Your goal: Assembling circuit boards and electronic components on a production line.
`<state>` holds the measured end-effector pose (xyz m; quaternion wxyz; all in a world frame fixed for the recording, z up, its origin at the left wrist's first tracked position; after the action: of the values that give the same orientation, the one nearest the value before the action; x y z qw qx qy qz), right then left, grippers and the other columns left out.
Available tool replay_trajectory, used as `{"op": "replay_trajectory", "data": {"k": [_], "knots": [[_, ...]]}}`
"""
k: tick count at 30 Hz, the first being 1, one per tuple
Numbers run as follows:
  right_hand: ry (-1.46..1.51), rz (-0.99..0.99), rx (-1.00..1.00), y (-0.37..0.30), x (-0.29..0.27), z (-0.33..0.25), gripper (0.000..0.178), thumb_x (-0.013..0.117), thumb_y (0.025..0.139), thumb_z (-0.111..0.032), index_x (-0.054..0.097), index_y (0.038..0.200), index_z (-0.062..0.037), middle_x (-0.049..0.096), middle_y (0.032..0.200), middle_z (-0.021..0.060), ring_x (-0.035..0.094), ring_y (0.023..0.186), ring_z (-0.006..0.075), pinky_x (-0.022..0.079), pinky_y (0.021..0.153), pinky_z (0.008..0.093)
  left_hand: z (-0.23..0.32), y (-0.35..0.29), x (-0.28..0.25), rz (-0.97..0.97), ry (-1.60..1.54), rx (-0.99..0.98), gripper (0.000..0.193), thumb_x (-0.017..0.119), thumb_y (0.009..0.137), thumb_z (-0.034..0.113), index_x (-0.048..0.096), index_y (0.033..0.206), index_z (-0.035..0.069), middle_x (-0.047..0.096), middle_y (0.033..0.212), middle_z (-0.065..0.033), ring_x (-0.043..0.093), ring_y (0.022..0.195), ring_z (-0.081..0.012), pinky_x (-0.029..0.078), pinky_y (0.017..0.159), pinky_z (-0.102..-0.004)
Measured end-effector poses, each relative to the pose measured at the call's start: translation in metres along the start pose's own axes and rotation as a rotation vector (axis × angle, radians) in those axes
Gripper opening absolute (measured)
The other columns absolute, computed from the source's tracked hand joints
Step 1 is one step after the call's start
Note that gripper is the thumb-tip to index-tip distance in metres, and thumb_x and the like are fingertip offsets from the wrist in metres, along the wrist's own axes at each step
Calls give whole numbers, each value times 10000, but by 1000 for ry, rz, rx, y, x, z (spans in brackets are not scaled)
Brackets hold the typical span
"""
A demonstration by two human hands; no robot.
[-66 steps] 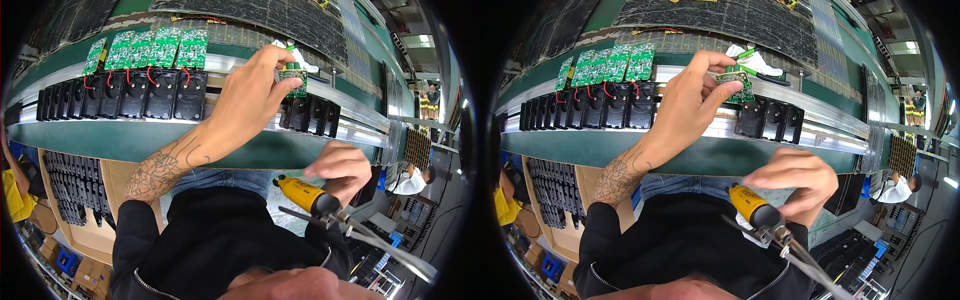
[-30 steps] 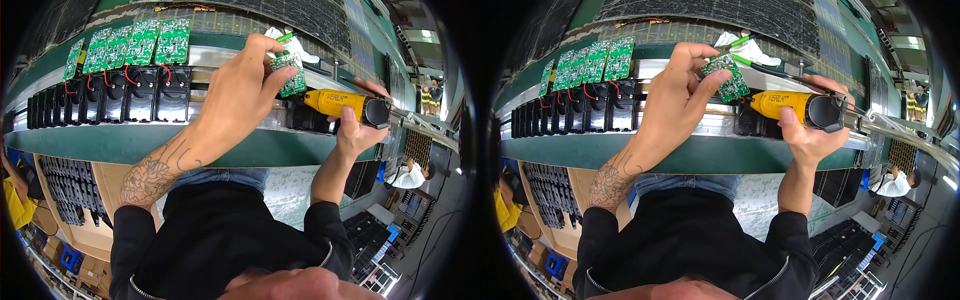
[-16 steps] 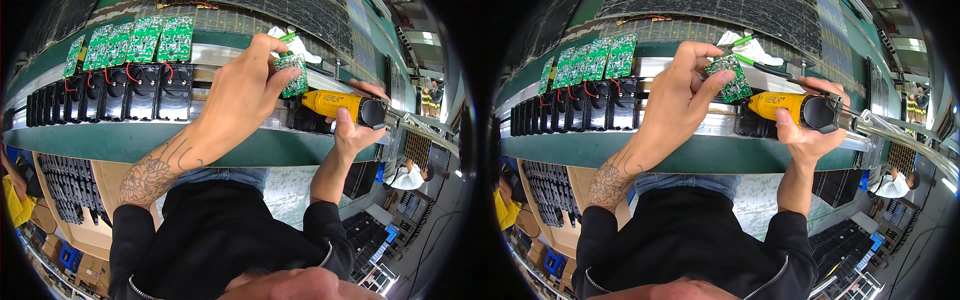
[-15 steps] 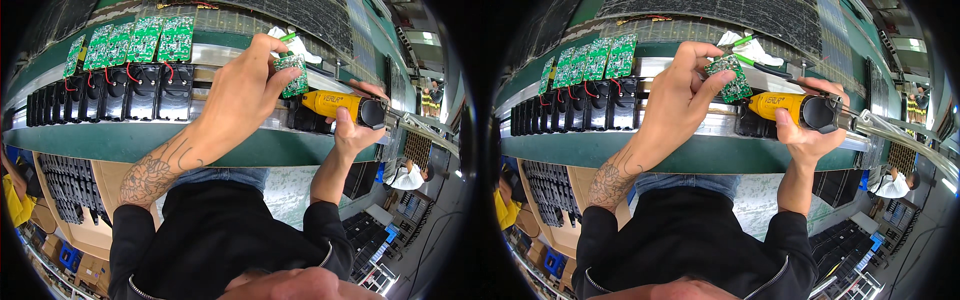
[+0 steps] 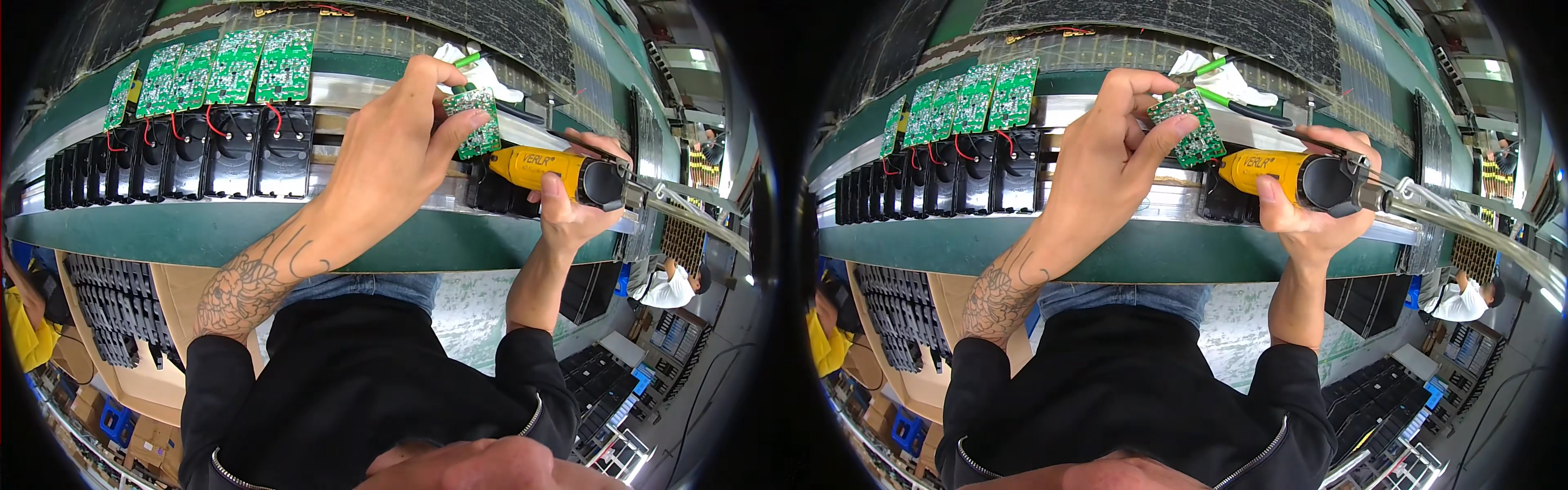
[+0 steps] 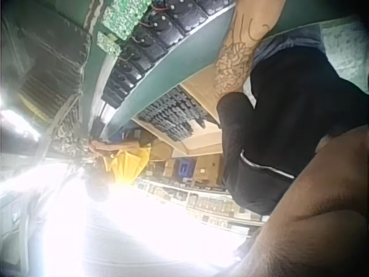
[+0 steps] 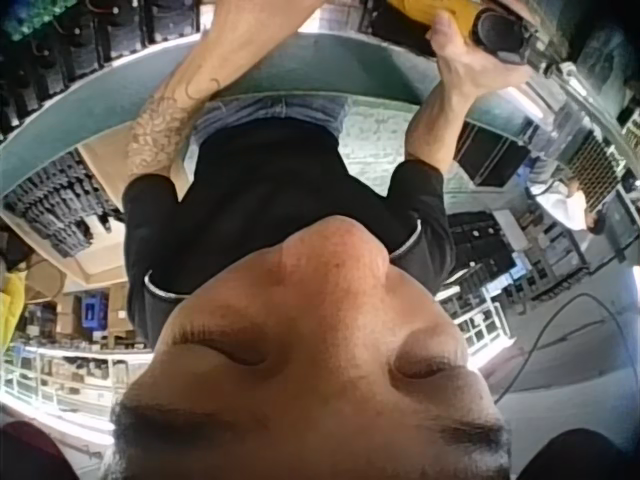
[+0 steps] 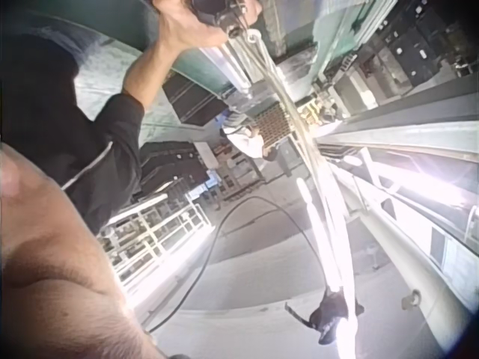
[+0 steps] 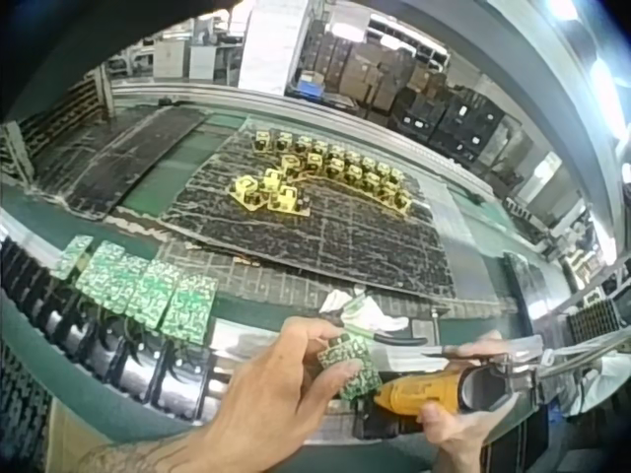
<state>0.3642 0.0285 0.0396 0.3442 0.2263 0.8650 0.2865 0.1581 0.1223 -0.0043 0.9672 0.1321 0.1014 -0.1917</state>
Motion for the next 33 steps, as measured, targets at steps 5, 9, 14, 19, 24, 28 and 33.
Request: {"op": "replay_trajectory", "data": {"k": [5,9,14,19,24,28,33], "knots": [[48,84,168,3,3,-6,591,841,616,-247,629,1111,-1,685,1032,161,633,789,231,520,602,291,-1,0,0,8,3,7,337,720,947,157,559,1219,40,670,863,-51,481,548,-68,380,487,-240],[143,259,39,7,-16,-21,570,881,596,-312,660,1049,-45,689,1017,116,634,806,173,532,706,303,-1,2,0,19,-7,15,326,711,949,149,564,1218,38,670,857,-51,474,545,-66,373,487,-235],[700,-146,-71,-18,-15,-63,580,911,659,-513,703,1026,-115,701,1024,103,647,813,91,501,608,248,2,5,-1,35,-15,40,283,705,949,146,605,1185,26,657,827,-49,455,520,-66,362,485,-231],[950,-459,7,-40,13,-72,247,827,801,-287,710,865,-79,697,946,112,546,663,82,437,599,196,10,11,3,7,67,108,255,709,942,161,650,1142,14,644,793,-51,453,496,-70,351,470,-235],[-52,-362,207,-6,11,-20,111,753,823,-29,723,922,12,627,959,45,452,658,77,356,575,189,22,17,12,20,26,167,261,717,934,179,672,1124,7,635,773,-54,488,494,-78,354,455,-247],[-87,-459,234,-10,25,-7,123,718,814,67,730,917,2,593,961,10,426,653,72,339,570,200,24,21,17,23,40,182,280,719,928,182,667,1141,8,641,776,-62,530,511,-91,360,446,-253],[-86,-452,226,-9,27,-5,114,716,800,80,715,886,6,582,941,7,418,644,75,336,565,203,30,23,22,46,78,225,303,715,930,228,668,1140,15,650,794,-67,556,519,-112,380,453,-265]]}}
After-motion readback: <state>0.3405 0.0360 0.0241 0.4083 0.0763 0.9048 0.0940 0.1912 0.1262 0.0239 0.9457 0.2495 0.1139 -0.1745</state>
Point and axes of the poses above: each hand's wrist, its own y-axis towards the middle knuckle, its own x-axis out of the palm, z = x × y, the point moved 8 cm from there along y, towards the middle knuckle
